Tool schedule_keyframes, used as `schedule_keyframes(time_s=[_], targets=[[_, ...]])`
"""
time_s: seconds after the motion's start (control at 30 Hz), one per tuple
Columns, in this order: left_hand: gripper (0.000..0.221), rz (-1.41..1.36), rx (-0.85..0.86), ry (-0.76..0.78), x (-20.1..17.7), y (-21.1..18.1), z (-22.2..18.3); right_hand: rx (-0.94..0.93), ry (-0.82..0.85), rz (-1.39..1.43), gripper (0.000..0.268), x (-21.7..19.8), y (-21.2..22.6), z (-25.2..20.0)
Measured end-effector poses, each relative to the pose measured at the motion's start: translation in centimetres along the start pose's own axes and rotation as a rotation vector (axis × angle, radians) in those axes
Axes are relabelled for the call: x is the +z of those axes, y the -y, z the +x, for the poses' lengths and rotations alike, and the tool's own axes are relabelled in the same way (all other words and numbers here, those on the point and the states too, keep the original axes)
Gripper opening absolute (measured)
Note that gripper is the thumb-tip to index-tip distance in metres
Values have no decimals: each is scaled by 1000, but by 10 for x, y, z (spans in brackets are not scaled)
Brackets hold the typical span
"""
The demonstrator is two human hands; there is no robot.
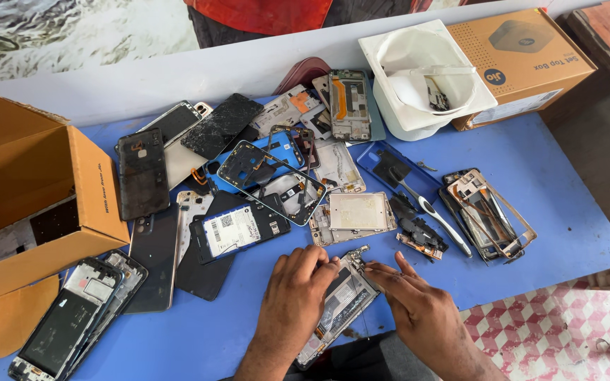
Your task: The person uses a small screwdriver to pry and remove components from a disassembled smartphone chassis on a cluttered workbench. They repeatedly lift and separate internal parts, placing some into a nearby white container while continuing to work on the same device.
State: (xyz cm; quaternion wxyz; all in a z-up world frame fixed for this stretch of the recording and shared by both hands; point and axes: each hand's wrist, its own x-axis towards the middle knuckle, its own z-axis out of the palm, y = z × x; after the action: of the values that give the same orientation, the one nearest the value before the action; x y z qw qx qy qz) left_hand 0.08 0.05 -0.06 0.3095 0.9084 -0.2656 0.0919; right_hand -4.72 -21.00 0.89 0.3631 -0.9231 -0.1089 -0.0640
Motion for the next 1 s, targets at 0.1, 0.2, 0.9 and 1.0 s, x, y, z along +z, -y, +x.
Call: schedule_keyframes(time_s=[0.1,0.2,0.9,1.0], targets=[[9,2,-7,4,0,0,-1,-15,12,8,37,-2,-2,1],[10,4,-12,15,0,0,-1,-53,3,9,40,-2,-4,1],[12,-28,-12,-30,-3,-2,0,-31,-41,-68,32,3,11,-1],[11,-31,-19,-15,-3,-1,-1,-35,-48,-69,31,3,11,-1]])
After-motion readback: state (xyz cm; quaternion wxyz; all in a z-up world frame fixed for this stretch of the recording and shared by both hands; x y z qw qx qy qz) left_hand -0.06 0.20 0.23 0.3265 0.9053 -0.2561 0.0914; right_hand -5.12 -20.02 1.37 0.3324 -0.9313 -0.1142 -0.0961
